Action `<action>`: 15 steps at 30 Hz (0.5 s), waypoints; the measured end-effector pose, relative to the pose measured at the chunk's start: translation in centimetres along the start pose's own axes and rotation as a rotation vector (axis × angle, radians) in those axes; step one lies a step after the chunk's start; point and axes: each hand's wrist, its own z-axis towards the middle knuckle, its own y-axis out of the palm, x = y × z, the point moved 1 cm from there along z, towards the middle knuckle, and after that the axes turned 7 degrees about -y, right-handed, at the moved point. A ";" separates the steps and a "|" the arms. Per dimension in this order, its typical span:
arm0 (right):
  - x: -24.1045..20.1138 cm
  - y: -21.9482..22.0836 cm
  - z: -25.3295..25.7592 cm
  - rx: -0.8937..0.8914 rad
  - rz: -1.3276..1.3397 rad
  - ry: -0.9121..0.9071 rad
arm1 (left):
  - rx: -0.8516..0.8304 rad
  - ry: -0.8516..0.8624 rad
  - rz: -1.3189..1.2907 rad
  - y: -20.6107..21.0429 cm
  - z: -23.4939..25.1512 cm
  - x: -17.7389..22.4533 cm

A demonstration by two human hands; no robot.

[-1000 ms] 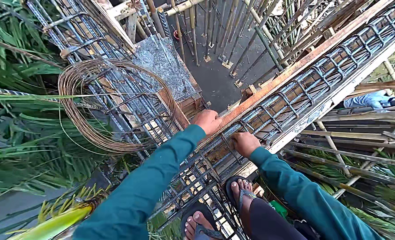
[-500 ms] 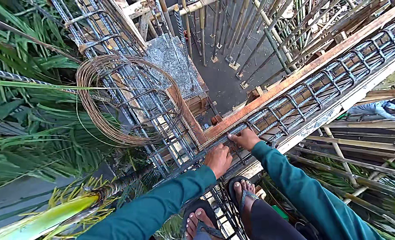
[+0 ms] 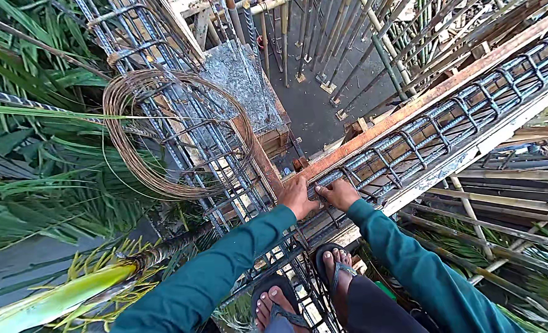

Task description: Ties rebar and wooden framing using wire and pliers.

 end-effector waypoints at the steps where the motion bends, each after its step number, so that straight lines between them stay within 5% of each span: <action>1: 0.0 0.0 0.1 -0.002 -0.007 0.000 | -0.004 0.001 0.015 -0.1 0.4 -0.3; 10: -0.7 -0.1 -0.4 -0.001 -0.064 0.029 | -0.079 0.006 0.378 0.3 1.2 -0.3; 15: -0.6 0.2 -0.4 0.015 -0.056 0.016 | -0.206 -0.003 0.079 1.4 2.7 -1.2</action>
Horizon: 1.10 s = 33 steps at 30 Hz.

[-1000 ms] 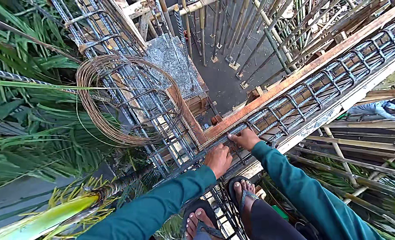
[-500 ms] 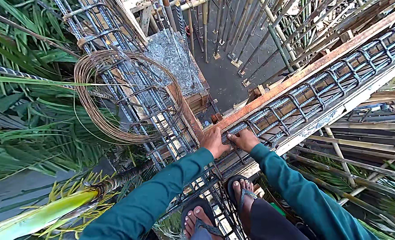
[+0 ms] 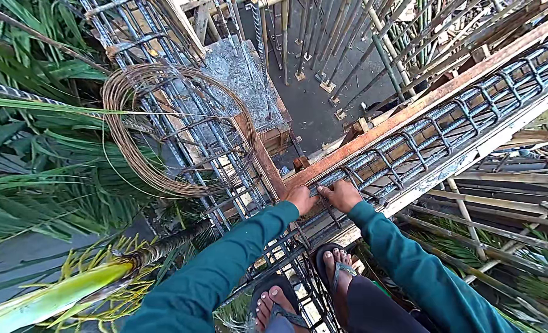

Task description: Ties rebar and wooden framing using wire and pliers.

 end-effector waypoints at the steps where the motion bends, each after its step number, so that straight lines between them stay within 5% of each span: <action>1: 0.0 0.0 0.0 0.002 0.005 -0.005 | -0.046 0.002 -0.092 0.0 0.5 0.0; 9: 0.5 0.0 0.1 -0.013 0.030 -0.033 | -0.299 -0.135 -0.724 -1.7 -0.1 0.3; 17: 0.5 0.1 0.2 -0.015 0.036 -0.026 | -0.281 -0.224 -0.819 -1.5 0.9 0.4; 25: 0.6 0.2 0.3 -0.018 0.034 -0.019 | -0.097 -0.391 -0.859 -1.2 0.2 2.0; 33: 0.4 0.1 0.2 -0.024 0.031 -0.009 | 0.264 -0.173 -0.569 0.6 -1.4 1.4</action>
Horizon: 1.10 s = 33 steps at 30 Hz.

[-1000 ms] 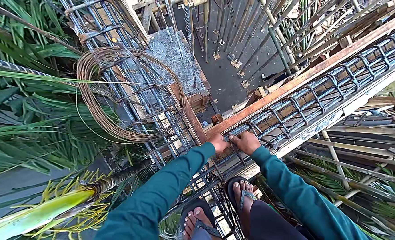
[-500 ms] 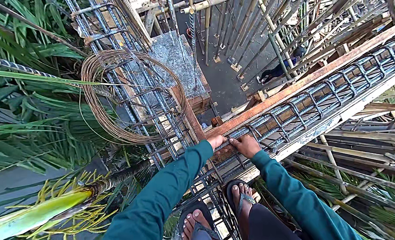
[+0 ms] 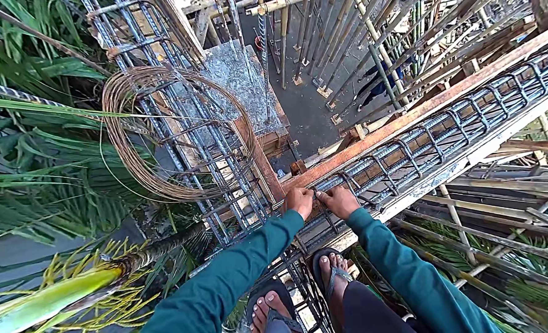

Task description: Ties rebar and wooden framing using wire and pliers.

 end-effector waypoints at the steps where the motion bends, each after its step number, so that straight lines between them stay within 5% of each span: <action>1: 0.0 0.0 0.0 -0.002 -0.005 -0.001 | 0.005 0.006 -0.026 0.0 0.1 -0.1; 8: 1.3 -0.2 0.3 -0.055 0.081 -0.084 | -0.169 -0.048 -0.430 -0.9 1.9 -0.6; 11: 2.3 -0.6 0.5 -0.107 0.120 -0.170 | -0.081 0.053 -0.404 -0.3 1.5 -0.8; 18: 0.6 -1.3 1.1 -0.199 -0.276 -0.332 | -0.035 0.298 -0.144 0.0 -0.2 -1.6; 22: -0.6 -2.2 -1.2 -0.178 -0.392 -0.188 | 0.005 0.311 -0.145 0.3 -0.3 -1.6; 27: -5.6 -4.4 -6.4 -0.175 -0.622 -0.005 | 0.119 0.387 -0.108 1.1 -0.9 -2.2; 33: -13.7 -2.2 -8.6 -0.291 -0.788 -0.141 | 0.217 0.556 -0.080 1.7 -3.1 -3.2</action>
